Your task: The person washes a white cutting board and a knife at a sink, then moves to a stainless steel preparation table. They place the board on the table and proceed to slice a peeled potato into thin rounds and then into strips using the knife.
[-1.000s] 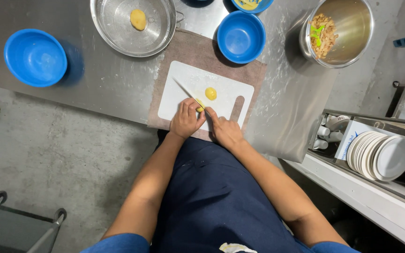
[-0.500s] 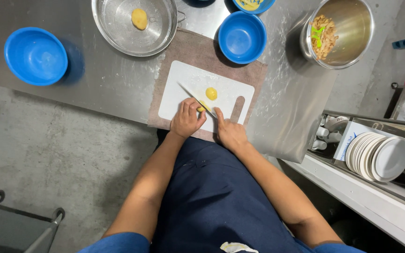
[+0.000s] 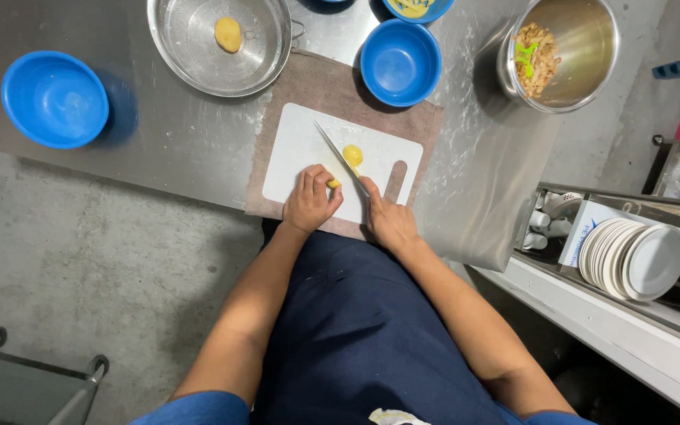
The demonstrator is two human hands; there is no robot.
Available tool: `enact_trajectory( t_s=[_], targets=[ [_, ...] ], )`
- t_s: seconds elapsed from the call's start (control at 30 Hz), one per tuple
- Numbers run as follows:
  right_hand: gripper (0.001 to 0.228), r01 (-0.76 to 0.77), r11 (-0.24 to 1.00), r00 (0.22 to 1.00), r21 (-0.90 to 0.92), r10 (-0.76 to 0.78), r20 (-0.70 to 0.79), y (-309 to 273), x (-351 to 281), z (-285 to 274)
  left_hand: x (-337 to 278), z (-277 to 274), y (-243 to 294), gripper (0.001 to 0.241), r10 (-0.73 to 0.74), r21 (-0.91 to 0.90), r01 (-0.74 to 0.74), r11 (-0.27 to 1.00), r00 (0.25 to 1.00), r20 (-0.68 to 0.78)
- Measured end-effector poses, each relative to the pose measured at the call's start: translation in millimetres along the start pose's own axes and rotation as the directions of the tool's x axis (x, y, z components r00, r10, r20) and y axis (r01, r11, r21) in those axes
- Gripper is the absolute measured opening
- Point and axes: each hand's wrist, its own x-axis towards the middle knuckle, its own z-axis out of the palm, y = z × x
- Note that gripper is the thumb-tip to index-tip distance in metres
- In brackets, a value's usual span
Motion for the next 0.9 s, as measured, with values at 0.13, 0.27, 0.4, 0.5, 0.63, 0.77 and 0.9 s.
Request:
enact_trajectory(
  t_s=[0.13,0.27,0.4,0.5,0.63,0.77,0.9],
  targets=[
    [0.059,-0.017,0.999,1.0,-0.039,0.017,-0.005,-1,-1,-1,0,0,0,0.042,-0.001,-0.007,0.001,1.0,1.0,-0.007],
    [0.068,-0.004,0.998,1.0,-0.069,0.002,-0.029,2,-4,-1,-2,2,-1,0.043,-0.004,0.006,0.004,1.0,1.0,0.003],
    [0.074,-0.027,0.996,1.0,-0.089,0.027,0.002,1,-8,-5,-4,5,-3,0.041,-0.012,0.025,0.012,1.0,1.0,0.019],
    [0.083,-0.028,0.994,0.999,-0.108,0.03,0.019,-5,-8,-12,-3,3,-1,0.041,-0.003,0.039,0.002,0.999,1.0,0.011],
    [0.087,0.002,0.999,1.0,-0.046,-0.004,-0.027,-3,-11,-10,-2,3,-1,0.042,-0.003,0.056,0.002,0.998,1.0,0.006],
    [0.086,0.023,0.997,1.0,-0.068,-0.024,-0.01,-8,-13,-15,-2,2,-1,0.042,0.001,0.045,-0.001,0.999,1.0,0.006],
    [0.086,0.025,0.997,1.0,-0.076,-0.024,0.007,-13,-11,-21,0,0,0,0.041,0.012,0.024,-0.011,1.0,1.0,-0.005]
  ],
)
